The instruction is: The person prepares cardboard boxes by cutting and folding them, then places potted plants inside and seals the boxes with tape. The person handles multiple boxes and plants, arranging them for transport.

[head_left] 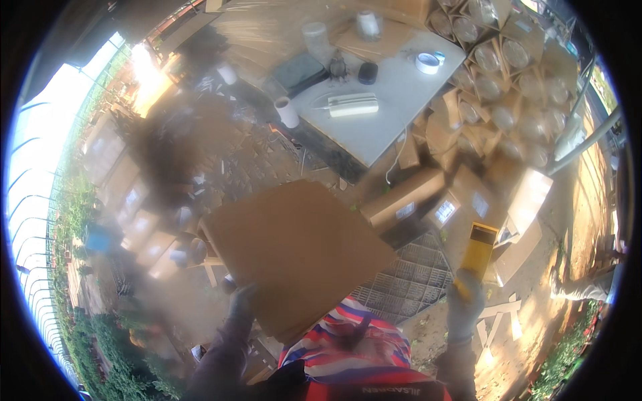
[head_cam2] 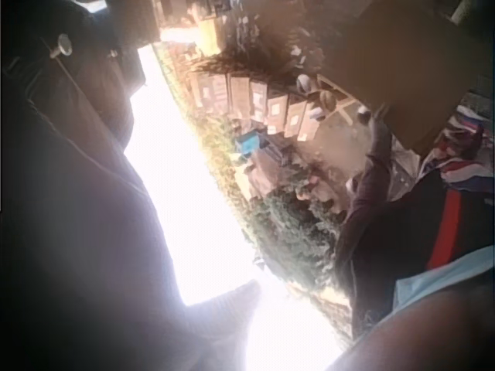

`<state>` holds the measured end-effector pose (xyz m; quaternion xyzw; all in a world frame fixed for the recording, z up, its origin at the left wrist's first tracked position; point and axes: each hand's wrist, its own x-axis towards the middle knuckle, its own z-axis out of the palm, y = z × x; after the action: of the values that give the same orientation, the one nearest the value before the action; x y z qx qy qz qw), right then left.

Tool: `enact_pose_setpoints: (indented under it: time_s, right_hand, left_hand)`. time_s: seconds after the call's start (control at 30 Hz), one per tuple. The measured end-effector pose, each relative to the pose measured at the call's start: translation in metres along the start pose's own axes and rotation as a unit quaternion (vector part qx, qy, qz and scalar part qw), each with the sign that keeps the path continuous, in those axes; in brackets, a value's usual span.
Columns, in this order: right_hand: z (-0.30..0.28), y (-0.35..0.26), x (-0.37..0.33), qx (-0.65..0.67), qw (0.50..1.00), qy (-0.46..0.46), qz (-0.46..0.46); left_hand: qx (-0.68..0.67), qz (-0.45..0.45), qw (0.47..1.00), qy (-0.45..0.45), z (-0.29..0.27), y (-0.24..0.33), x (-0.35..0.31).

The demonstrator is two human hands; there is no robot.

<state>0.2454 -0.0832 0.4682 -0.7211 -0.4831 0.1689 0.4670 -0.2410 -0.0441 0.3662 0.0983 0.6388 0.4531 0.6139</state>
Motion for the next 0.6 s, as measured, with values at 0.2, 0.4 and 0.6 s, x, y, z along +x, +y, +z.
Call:
enact_pose_setpoints:
  time_s: [0.2, 0.4, 0.6]
  right_hand:
    - [0.125, -0.103, 0.064, -0.066, 0.991, -0.088, -0.077]
    - [0.283, -0.222, 0.115, 0.077, 0.953, -0.255, -0.142]
    - [0.354, -0.304, 0.168, 0.034, 0.878, -0.347, -0.327]
  left_hand:
    - [-0.019, 0.174, 0.968, 0.180, -0.045, 0.122, 0.051]
    - [-0.129, 0.159, 0.960, 0.189, -0.111, 0.206, 0.131]
    - [-0.247, 0.107, 0.926, 0.264, -0.114, 0.247, 0.108]
